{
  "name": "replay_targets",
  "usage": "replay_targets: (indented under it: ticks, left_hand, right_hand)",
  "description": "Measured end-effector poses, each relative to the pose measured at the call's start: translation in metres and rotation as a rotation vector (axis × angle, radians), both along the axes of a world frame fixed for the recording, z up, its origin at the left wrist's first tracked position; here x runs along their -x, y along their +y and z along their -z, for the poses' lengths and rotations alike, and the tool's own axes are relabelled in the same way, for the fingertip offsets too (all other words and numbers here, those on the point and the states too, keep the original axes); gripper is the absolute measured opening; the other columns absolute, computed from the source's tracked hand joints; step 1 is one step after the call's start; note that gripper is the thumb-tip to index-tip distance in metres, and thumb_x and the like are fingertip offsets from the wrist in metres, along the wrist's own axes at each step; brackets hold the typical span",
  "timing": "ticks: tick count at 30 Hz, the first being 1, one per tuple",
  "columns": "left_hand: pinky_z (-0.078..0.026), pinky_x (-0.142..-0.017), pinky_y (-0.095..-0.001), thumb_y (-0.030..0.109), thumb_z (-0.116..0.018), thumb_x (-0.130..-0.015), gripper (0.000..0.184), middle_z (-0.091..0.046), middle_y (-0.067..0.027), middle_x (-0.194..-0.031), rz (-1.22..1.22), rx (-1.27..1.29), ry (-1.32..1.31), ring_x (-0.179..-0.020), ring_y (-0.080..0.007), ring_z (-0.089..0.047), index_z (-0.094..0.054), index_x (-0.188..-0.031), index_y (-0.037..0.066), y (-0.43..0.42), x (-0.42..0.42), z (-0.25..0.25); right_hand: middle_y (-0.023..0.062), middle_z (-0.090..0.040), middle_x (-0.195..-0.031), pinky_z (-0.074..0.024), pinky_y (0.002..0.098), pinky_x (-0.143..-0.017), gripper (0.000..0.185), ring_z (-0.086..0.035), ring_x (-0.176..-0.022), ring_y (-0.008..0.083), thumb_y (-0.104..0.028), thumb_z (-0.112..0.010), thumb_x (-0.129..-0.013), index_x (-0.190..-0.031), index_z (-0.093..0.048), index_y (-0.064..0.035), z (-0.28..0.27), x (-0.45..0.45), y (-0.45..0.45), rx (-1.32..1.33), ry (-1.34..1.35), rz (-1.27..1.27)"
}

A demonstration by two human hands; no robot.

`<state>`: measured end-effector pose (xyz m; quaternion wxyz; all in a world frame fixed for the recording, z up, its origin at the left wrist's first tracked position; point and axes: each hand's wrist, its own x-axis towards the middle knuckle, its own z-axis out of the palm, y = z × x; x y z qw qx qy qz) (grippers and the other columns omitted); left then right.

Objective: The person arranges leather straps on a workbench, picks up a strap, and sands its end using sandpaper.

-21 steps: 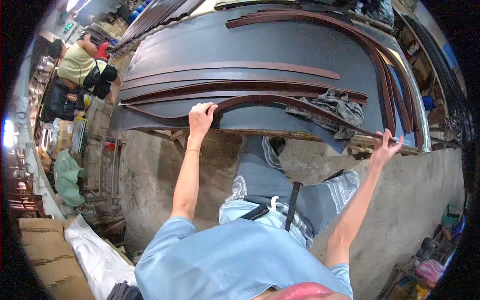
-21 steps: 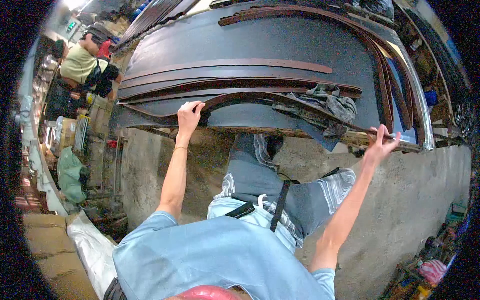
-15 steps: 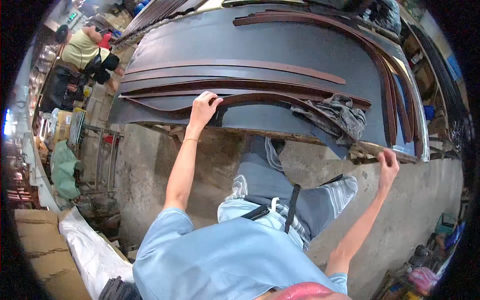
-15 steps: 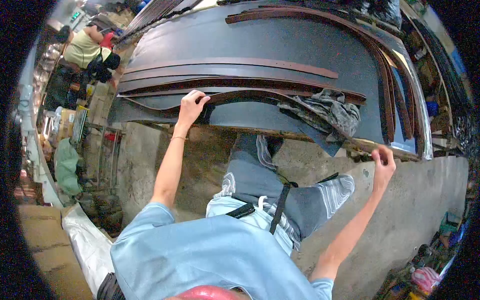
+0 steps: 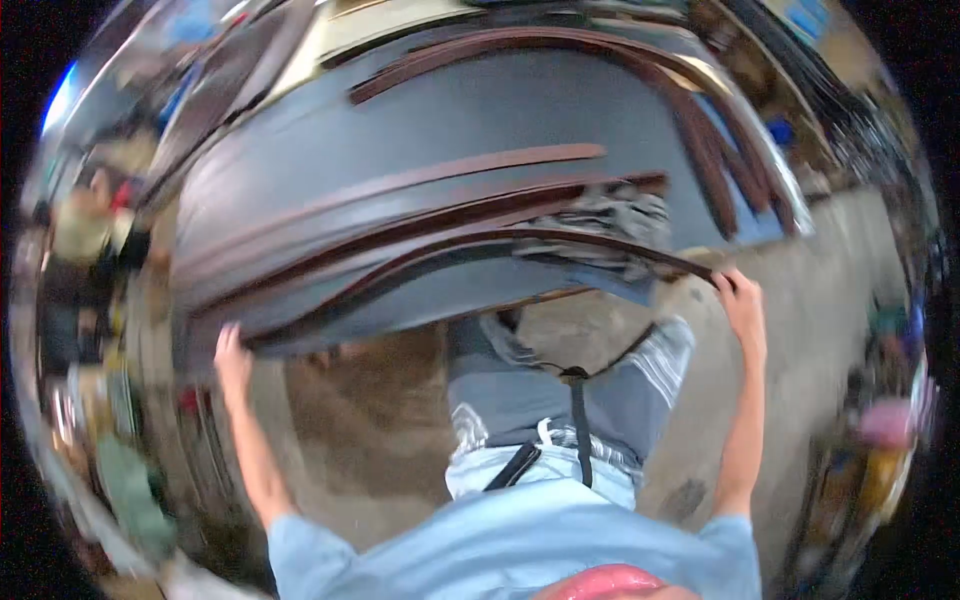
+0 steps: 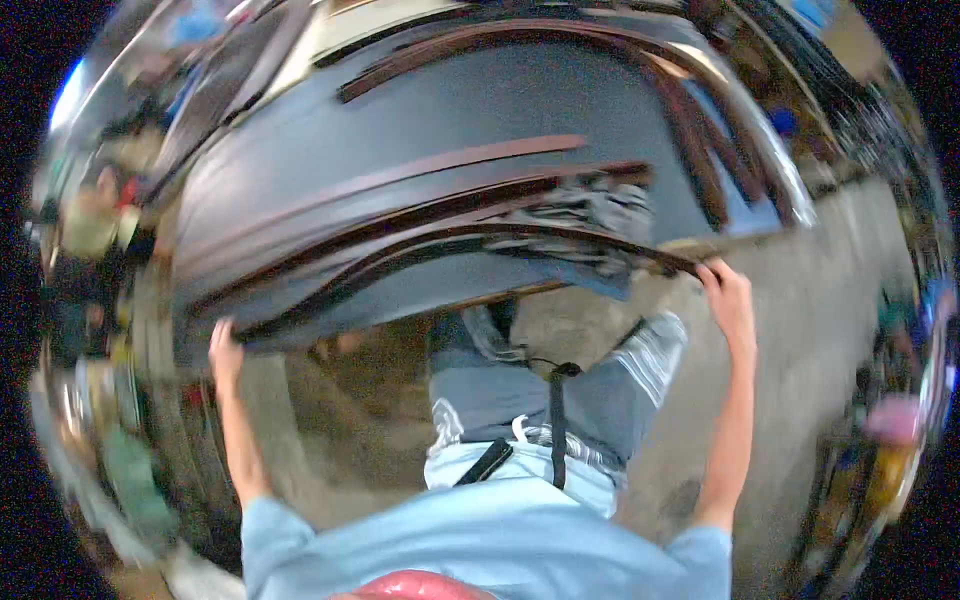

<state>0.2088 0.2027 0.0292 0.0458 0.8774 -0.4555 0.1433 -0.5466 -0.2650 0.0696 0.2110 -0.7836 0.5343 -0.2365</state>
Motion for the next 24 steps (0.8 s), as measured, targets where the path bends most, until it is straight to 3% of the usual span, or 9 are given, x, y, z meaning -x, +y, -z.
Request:
replay_targets:
  ticks: [4,7,10,14,17,19,20,22,24]
  left_hand:
    - [-0.043,-0.095,-0.0484,0.008,-0.057,-0.089,0.017,-0.066,-0.0149,-0.101,-0.107,-0.182,0.053,-0.099,-0.0359,-0.061,-0.067,-0.102,0.004,0.026,-0.032,-0.001]
    - [-0.048,-0.076,-0.0409,-0.001,-0.059,-0.086,0.011,-0.064,-0.0197,-0.089,0.049,0.141,0.221,-0.086,-0.0394,-0.061,-0.065,-0.095,-0.005,0.006,0.023,-0.045]
    - [-0.045,-0.059,-0.0352,0.002,-0.055,-0.094,0.011,-0.057,-0.0124,-0.075,-0.031,0.246,0.303,-0.063,-0.0229,-0.059,-0.060,-0.086,-0.005,-0.012,0.071,-0.091]
    - [-0.034,-0.044,-0.0275,0.011,-0.053,-0.102,0.024,-0.048,-0.0020,-0.064,0.022,0.605,0.622,-0.049,-0.0089,-0.046,-0.053,-0.080,0.000,-0.071,0.090,-0.131]
    - [-0.033,-0.042,-0.0255,0.018,-0.055,-0.102,0.025,-0.047,-0.0005,-0.061,0.105,0.515,0.807,-0.045,-0.0084,-0.046,-0.054,-0.082,0.003,-0.146,0.087,-0.162]
    - [-0.034,-0.040,-0.0261,0.020,-0.054,-0.101,0.026,-0.049,-0.0002,-0.058,0.128,0.395,0.747,-0.044,-0.0090,-0.047,-0.055,-0.080,0.003,-0.202,0.082,-0.163]
    - [-0.038,-0.043,-0.0304,0.022,-0.057,-0.098,0.028,-0.049,-0.0029,-0.057,0.200,0.325,0.469,-0.046,-0.0117,-0.050,-0.055,-0.079,0.002,-0.235,0.088,-0.164]
    - [-0.043,-0.055,-0.0410,0.024,-0.061,-0.092,0.029,-0.053,-0.0147,-0.059,0.279,0.328,0.334,-0.053,-0.0267,-0.057,-0.059,-0.083,-0.003,-0.302,0.083,-0.145]
    - [-0.049,-0.068,-0.0453,0.020,-0.060,-0.089,0.022,-0.065,-0.0218,-0.079,0.258,0.115,0.400,-0.075,-0.0375,-0.065,-0.066,-0.093,0.000,-0.367,0.095,-0.142]
  right_hand:
    - [0.0176,-0.058,-0.065,-0.0455,0.0360,-0.059,0.021,-0.056,-0.056,0.0199,-0.019,-0.063,-0.095,-0.092,-0.063,0.0019,-0.010,0.010,-0.007,-0.008,0.101,0.037]
    - [0.0118,-0.059,-0.064,-0.0458,0.0335,-0.056,0.025,-0.057,-0.056,0.0159,-0.023,-0.062,-0.097,-0.089,-0.063,0.0007,-0.015,0.030,-0.005,0.020,0.035,0.095]
    - [-0.0007,-0.057,-0.063,-0.0416,0.0263,-0.050,0.035,-0.053,-0.055,0.0072,-0.032,-0.058,-0.101,-0.081,-0.062,-0.0031,-0.041,0.065,0.005,0.089,-0.200,0.311]
    - [-0.0027,-0.055,-0.063,-0.0367,0.0232,-0.048,0.036,-0.048,-0.053,0.0044,-0.035,-0.056,-0.102,-0.081,-0.061,-0.0057,-0.060,0.100,-0.007,0.004,-0.310,0.311]
    - [-0.0027,-0.054,-0.066,-0.0339,0.0209,-0.050,0.039,-0.044,-0.053,0.0036,-0.043,-0.055,-0.101,-0.086,-0.062,-0.0070,-0.072,0.084,-0.020,0.086,-0.514,0.427]
    - [-0.0026,-0.055,-0.066,-0.0342,0.0208,-0.050,0.039,-0.045,-0.053,0.0038,-0.043,-0.055,-0.101,-0.087,-0.062,-0.0072,-0.058,0.070,-0.037,0.120,-0.482,0.412]
    - [-0.0025,-0.055,-0.067,-0.0345,0.0208,-0.050,0.039,-0.045,-0.053,0.0039,-0.044,-0.054,-0.101,-0.088,-0.062,-0.0075,-0.054,0.059,-0.043,0.151,-0.447,0.401]
    - [0.0039,-0.059,-0.068,-0.0426,0.0283,-0.054,0.032,-0.053,-0.056,0.0118,-0.031,-0.052,-0.103,-0.090,-0.062,-0.0037,-0.042,0.025,-0.050,0.193,-0.309,0.400]
    - [0.0129,-0.061,-0.072,-0.0489,0.0366,-0.061,0.024,-0.062,-0.062,0.0219,-0.024,-0.052,-0.101,-0.098,-0.062,-0.0014,-0.014,0.001,-0.064,0.284,-0.090,0.237]
